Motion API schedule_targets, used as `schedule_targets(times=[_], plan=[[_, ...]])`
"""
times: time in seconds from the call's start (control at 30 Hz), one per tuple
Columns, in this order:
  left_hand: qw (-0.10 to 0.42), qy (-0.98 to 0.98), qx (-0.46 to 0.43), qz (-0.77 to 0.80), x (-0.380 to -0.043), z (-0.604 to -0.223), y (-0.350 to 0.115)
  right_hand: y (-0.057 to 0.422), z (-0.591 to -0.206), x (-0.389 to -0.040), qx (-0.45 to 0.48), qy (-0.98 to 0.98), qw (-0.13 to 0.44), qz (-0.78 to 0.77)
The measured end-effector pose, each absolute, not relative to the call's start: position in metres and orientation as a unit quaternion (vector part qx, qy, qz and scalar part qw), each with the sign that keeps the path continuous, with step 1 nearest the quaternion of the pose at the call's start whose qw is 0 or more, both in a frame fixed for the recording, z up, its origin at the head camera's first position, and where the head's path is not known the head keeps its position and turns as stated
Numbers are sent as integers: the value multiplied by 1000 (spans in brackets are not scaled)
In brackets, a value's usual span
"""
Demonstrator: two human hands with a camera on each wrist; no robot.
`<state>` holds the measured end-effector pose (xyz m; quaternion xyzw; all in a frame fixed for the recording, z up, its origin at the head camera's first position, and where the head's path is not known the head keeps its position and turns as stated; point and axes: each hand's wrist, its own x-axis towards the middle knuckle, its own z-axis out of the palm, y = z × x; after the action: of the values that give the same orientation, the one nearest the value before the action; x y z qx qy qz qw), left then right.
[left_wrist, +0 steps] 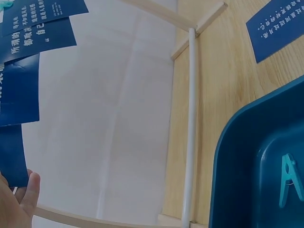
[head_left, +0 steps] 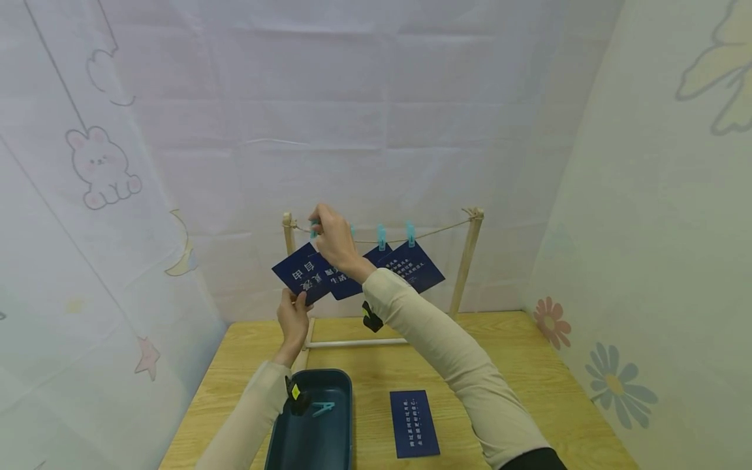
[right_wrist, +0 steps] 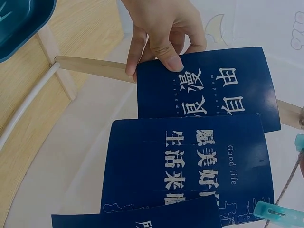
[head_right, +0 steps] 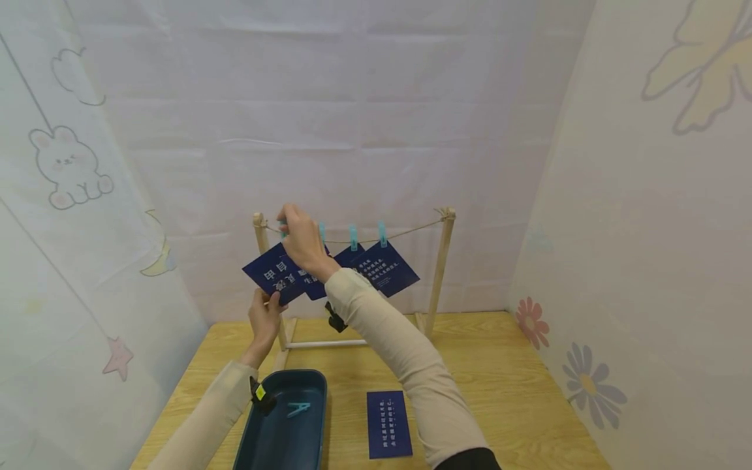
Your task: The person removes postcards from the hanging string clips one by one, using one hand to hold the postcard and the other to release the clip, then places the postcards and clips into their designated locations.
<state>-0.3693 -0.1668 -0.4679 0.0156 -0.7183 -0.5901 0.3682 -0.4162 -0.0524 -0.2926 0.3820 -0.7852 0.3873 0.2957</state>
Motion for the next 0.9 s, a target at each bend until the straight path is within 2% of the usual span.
schedule_targets(times=[0.67,0.9], plan=[[371,-724,40,-580,-355,-500,-174,-53,-298,-413,403,-733,384,391],[365,-734,43,-571,-350,-510,-172,-53,-297,-409,421,-730,380,381]])
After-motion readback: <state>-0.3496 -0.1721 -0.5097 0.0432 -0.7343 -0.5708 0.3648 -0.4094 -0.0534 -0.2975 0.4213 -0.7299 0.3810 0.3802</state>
